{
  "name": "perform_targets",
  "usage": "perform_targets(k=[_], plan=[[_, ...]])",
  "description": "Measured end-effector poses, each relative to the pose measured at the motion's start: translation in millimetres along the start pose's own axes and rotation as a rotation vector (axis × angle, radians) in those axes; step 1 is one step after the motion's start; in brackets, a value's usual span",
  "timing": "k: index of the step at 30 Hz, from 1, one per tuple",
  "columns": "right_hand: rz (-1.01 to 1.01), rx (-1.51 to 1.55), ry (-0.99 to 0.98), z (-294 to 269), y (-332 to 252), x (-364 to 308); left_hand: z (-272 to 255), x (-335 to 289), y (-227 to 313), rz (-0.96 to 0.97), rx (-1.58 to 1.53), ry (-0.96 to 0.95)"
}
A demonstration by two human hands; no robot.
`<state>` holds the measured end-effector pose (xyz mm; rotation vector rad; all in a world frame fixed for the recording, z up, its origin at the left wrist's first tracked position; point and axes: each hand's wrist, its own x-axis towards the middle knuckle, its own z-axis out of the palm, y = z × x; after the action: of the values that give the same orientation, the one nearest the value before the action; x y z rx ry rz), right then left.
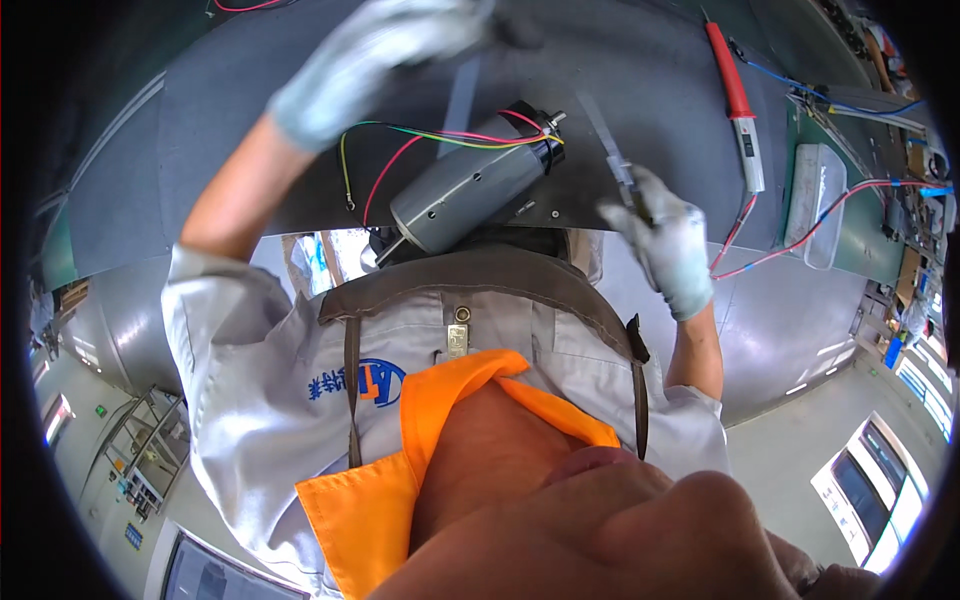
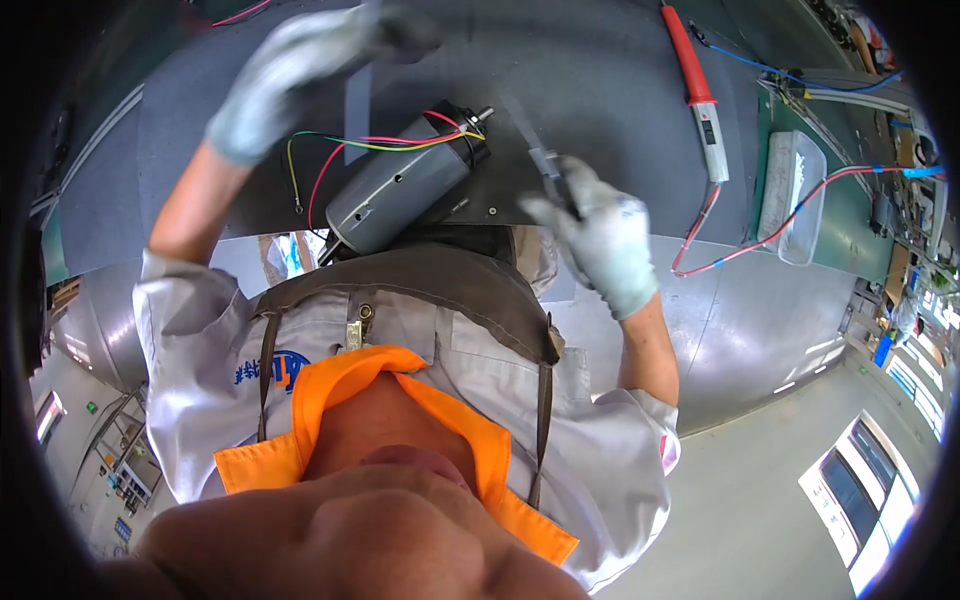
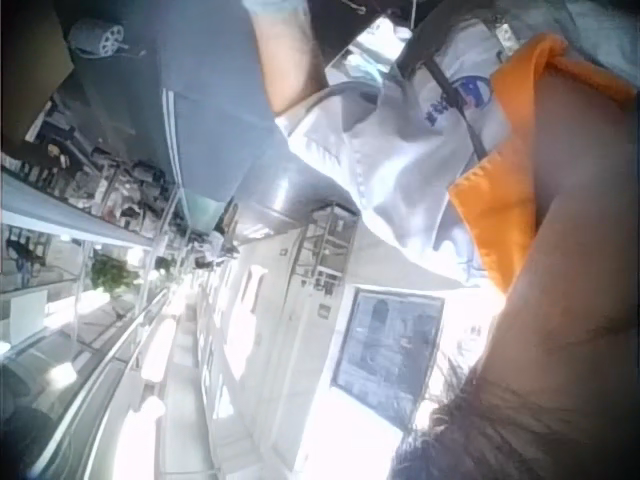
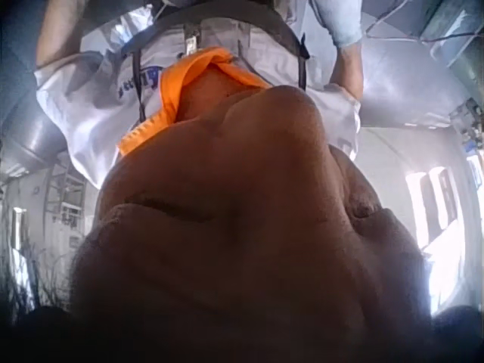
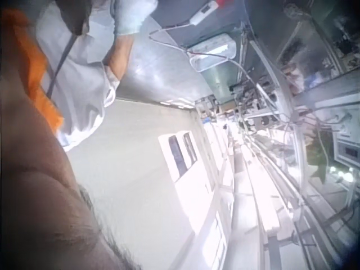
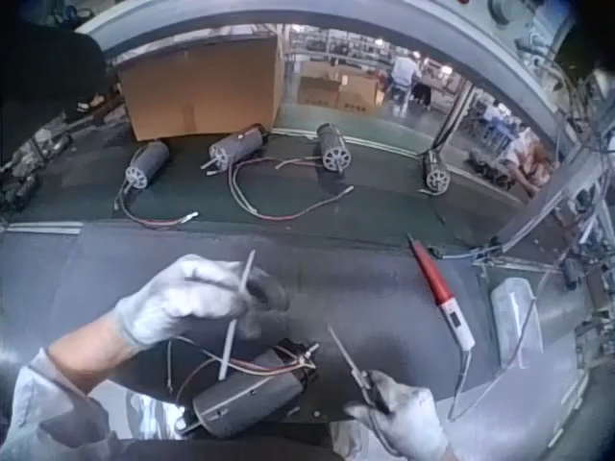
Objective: Assembling electric motors by wiring connections and securing them with zip ties on a factory assembly line.
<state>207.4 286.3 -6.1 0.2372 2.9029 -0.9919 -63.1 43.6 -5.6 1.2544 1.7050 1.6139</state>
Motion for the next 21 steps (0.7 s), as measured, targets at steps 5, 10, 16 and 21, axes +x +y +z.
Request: perform_targets(k=[5,10,16,21], plan=[[0.138,-0.593,0.256,-17,35,11,-31,-60,78,0.047,0.285,-0.467],[0.278,0.591,-0.395,7,-5,33,65,-91,25,0.024,0.806,-0.127],[0.094,0.773,0.113,28,19,104,100,27,-29,0.261,0.78,0.306],[0.069,1.04,0.39,5,49,194,55,222,-95,-0.471,-0.357,0.544]])
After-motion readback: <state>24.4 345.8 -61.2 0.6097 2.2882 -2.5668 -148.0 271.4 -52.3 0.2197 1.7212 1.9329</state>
